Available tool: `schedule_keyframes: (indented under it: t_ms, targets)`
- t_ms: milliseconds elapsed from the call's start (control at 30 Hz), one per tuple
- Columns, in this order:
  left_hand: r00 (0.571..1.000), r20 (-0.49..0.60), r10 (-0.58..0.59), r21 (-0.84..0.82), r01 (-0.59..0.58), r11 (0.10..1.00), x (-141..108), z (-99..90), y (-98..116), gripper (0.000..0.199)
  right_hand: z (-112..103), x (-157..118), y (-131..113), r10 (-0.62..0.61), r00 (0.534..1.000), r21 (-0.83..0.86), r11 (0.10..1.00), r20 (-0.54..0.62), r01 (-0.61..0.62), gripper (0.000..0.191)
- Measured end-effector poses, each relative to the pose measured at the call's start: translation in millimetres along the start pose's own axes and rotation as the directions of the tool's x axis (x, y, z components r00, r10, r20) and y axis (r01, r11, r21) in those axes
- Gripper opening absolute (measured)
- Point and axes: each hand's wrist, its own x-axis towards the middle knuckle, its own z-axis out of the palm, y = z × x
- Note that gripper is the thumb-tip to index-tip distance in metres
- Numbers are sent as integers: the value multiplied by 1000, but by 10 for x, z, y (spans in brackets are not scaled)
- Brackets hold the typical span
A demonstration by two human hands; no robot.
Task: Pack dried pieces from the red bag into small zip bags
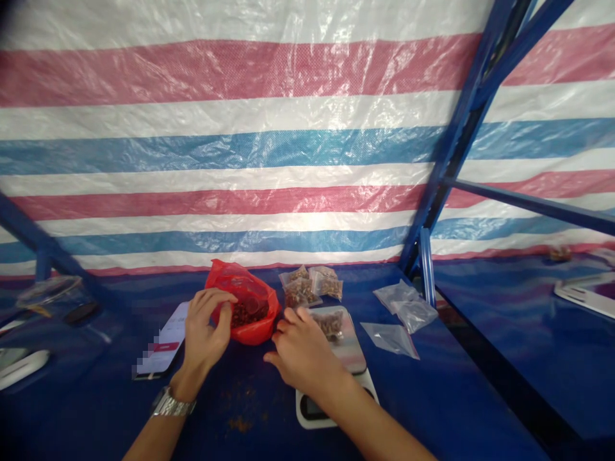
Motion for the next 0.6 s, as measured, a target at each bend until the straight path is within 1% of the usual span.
schedule_keyframes:
  t_ms: [167, 267, 467, 600]
  targets:
    - [999, -35, -17, -6, 17, 1000, 1, -17, -8, 21, 49, 0, 17, -1, 1000, -19, 1000, 25, 2, 26]
    - [999, -43, -27, -19, 26, 999, 2, -23, -15, 22, 48, 2, -16, -14, 1000, -1, 1000, 16, 14, 26]
    - [997, -67, -49, -19, 48, 999, 20, -27, -20, 22, 54, -2, -71, -11, 999, -6, 1000, 51, 11, 24]
    - [998, -46, -49, -38, 47, 998, 33, -52, 2, 22, 8, -30, -42, 13, 999, 6, 1000, 35, -13, 20]
